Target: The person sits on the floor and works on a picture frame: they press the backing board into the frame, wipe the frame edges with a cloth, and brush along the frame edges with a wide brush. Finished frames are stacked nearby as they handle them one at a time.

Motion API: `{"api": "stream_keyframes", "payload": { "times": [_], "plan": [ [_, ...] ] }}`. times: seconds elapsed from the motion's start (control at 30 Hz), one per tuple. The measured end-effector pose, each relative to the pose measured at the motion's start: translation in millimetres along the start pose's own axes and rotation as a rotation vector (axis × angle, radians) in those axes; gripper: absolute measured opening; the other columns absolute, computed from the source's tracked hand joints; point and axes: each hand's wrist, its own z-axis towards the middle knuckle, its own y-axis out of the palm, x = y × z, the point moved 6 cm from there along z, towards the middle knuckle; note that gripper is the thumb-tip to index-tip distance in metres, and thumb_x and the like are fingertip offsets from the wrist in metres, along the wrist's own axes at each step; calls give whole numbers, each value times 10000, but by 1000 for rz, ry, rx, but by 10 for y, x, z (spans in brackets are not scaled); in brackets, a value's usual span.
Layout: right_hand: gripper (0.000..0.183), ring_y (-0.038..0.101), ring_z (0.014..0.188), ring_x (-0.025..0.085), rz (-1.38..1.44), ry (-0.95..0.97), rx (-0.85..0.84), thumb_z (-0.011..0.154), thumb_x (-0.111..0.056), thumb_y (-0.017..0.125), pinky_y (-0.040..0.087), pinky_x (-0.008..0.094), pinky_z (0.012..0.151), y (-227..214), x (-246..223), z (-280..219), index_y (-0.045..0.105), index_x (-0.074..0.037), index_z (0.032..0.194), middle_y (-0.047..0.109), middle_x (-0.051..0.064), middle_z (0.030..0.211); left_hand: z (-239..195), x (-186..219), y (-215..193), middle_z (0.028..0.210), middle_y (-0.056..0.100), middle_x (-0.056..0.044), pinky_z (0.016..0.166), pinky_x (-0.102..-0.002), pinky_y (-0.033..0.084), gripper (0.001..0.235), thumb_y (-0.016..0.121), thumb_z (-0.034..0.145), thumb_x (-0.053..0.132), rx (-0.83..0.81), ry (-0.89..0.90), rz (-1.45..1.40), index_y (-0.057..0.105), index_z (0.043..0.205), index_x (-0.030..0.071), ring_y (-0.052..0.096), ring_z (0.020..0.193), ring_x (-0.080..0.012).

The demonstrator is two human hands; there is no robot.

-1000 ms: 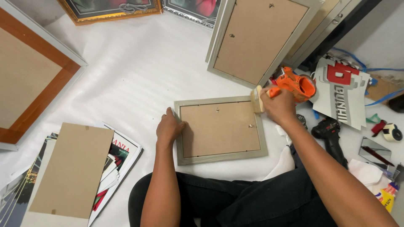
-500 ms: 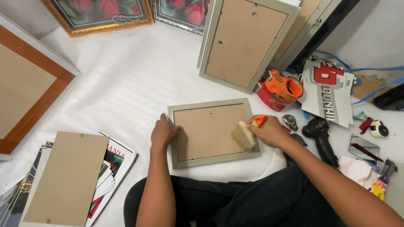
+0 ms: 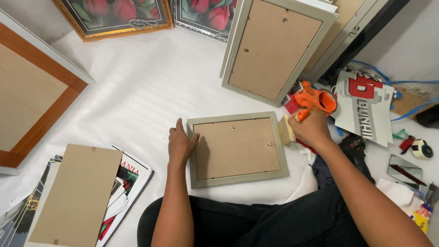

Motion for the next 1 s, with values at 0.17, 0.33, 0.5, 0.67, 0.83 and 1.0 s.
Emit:
{"api": "stream_keyframes", "payload": {
  "times": [0.17,0.33,0.5,0.67,0.83,1.0],
  "plan": [
    [184,697,772,320,99,-107,-1,775,-245,624,519,418,712,24,-234,-33,743,-131,854,695,120,695,168,-108,53,1134,590,-184,927,-480,525,318,745,920,246,197,202,-243,661,1150,44,611,1119,-370],
    [437,629,648,181,309,-277,-10,737,-101,530,518,321,708,-125,-633,-253,799,-142,1080,662,81,590,258,-175,111,986,636,-70,829,-403,537,201,795,912,319,301,312,-351,754,902,123,653,984,-245],
    [503,481,481,174,461,-332,-5,750,-32,511,449,296,559,-180,-683,-204,760,-56,1185,564,84,500,252,-177,151,1058,640,-61,827,-398,543,144,819,893,324,247,324,-344,814,924,184,666,1019,-262],
    [367,468,403,78,575,-211,108,835,-85,725,445,216,494,-356,-590,-190,748,-97,1201,469,2,436,143,13,109,1138,656,-80,793,-311,546,303,843,867,261,157,304,-621,759,1142,164,669,985,-179],
    [437,528,372,66,945,-114,51,864,-100,790,485,177,443,-209,-625,-238,682,-25,1281,544,13,466,-75,318,203,1154,618,-113,794,-279,562,511,782,903,107,60,383,-930,632,1391,90,634,966,-151],
    [516,469,353,38,946,-178,-112,770,4,836,498,196,451,14,-796,-220,686,24,1263,440,-40,418,29,232,436,1086,643,-115,732,-275,556,498,843,859,139,9,447,-795,698,1334,174,638,923,-154]
  ]
}}
